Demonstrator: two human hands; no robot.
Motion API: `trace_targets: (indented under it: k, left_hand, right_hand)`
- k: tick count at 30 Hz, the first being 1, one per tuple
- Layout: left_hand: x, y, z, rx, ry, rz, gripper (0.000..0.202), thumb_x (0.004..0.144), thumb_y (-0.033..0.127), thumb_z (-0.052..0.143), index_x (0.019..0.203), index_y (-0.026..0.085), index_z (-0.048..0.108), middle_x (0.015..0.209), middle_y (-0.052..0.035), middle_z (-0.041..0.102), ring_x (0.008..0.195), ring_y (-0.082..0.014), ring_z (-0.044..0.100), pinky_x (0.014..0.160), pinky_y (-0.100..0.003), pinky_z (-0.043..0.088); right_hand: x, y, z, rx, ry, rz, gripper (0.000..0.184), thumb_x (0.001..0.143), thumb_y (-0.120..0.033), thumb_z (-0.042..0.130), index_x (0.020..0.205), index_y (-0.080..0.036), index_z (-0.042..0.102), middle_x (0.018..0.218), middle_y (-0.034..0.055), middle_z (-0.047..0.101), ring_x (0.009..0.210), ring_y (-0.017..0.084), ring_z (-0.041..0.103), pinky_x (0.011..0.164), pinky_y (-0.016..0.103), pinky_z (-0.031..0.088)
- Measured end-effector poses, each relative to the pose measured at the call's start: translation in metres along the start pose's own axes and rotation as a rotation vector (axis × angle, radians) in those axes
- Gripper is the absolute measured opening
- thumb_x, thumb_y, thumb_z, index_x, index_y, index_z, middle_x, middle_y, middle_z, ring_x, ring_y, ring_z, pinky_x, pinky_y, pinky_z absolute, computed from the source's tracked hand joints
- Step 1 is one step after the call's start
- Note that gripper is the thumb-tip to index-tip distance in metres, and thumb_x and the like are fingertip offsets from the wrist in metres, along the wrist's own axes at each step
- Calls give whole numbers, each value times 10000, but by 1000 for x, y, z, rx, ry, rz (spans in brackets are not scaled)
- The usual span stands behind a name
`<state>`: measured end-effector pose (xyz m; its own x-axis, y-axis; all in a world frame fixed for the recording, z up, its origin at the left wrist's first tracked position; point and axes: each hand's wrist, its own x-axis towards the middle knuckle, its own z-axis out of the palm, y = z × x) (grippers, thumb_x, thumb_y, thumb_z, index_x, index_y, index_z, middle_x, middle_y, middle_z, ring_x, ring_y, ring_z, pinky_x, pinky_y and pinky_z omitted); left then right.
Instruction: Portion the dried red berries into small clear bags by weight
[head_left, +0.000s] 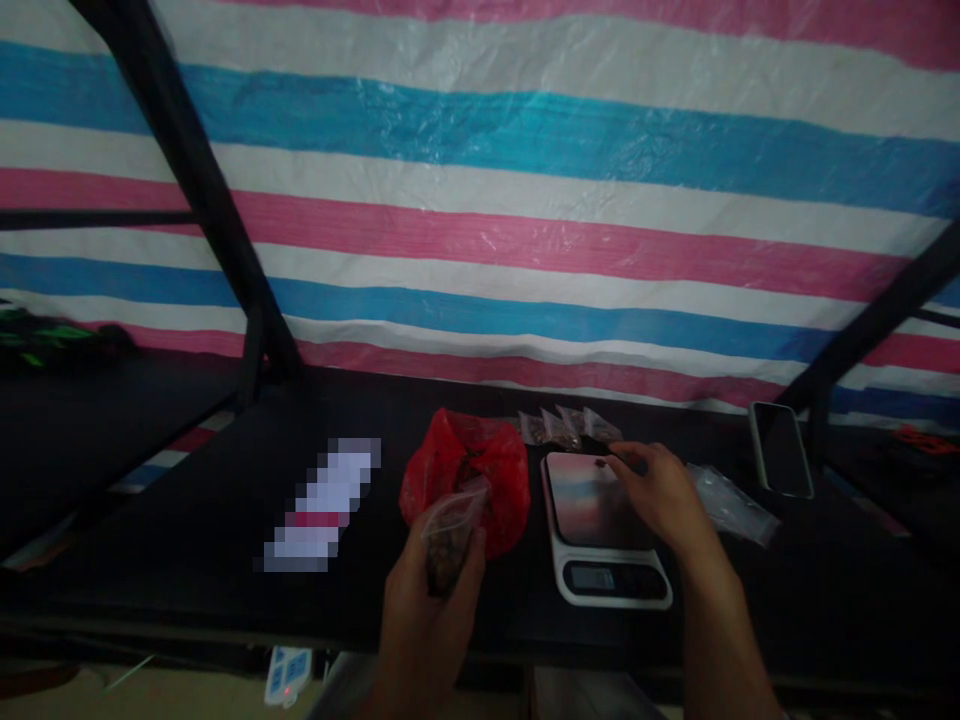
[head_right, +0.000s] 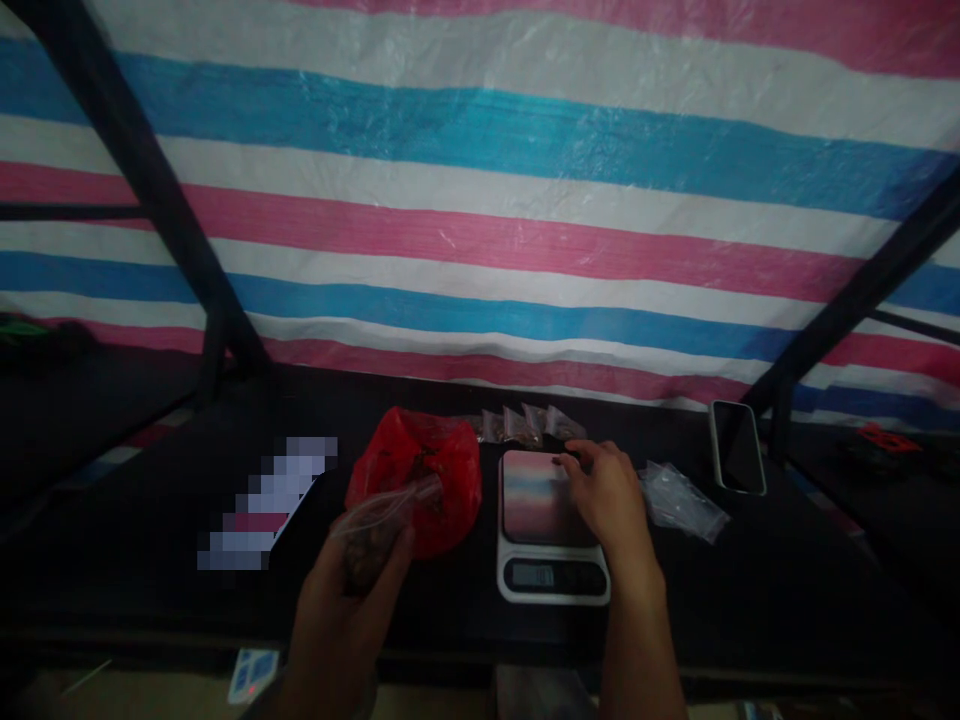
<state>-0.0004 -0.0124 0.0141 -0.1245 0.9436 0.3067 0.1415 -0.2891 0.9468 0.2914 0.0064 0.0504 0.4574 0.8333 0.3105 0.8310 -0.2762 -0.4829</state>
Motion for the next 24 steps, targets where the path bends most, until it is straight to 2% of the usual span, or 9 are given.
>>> trace_targets:
  k: [5, 9, 12, 15, 18, 21, 24]
  left_hand:
    - [6, -3, -14, 67, 89, 12, 337, 884, 428, 747, 1166, 244, 742, 1143, -62, 820, 950, -240, 808, 763, -317, 670]
    - [9, -2, -23, 107, 137, 28, 364, 869, 440, 753, 1169, 235, 727, 1129, -67, 814, 971, -254, 798, 768, -333, 668]
    - [9, -2, -27, 117, 140, 31, 363, 873, 445, 752, 1167, 233, 726, 1142, -75, 810, 987, -263, 795, 770, -345, 668]
    - [9, -4, -28, 112, 128, 28, 382, 889, 447, 757, 1207, 240, 714, 1186, -78, 800, 1003, -261, 792, 785, -354, 668]
    - [10, -7, -25, 107, 109, 45, 366, 905, 428, 749, 1216, 240, 708, 1202, -81, 793, 1015, -257, 790, 778, -347, 667]
    - [10, -8, -22, 92, 79, 52, 355, 929, 406, 725, 1238, 235, 690, 1223, -89, 785, 1042, -256, 787, 797, -352, 669]
    - [7, -7, -21, 72, 16, 59, 360, 977, 393, 669, 1304, 243, 655, 1300, -99, 761, 1137, -256, 768, 897, -379, 661]
  right_hand:
    - [-2, -1, 16, -103, -18, -27, 294, 940, -292, 624, 1094, -173, 843, 936, 136, 704, 889, 319, 674, 859, 428, 490]
    - [1, -11, 14, -20, 1, -13, 257, 908, -270, 629, 1004, -174, 847, 929, 129, 705, 862, 298, 668, 843, 420, 494]
    - [-2, -41, 13, 231, 2, -120, 214, 879, -313, 670, 964, -206, 835, 897, 78, 713, 823, 254, 654, 848, 394, 506]
    - [-14, -88, 22, 451, -65, -304, 212, 917, -364, 663, 984, -240, 822, 897, 45, 711, 849, 233, 642, 882, 389, 510]
    - [-28, -125, 35, 530, -76, -320, 234, 950, -320, 644, 1093, -229, 805, 1025, 78, 715, 944, 246, 659, 937, 414, 517]
    - [-33, -134, 41, 545, -83, -297, 246, 979, -285, 600, 1111, -213, 795, 1071, 98, 724, 1007, 261, 668, 983, 440, 509]
    - [-31, -125, 31, 561, -92, -293, 231, 972, -281, 585, 1025, -210, 798, 996, 80, 741, 951, 250, 669, 935, 408, 515]
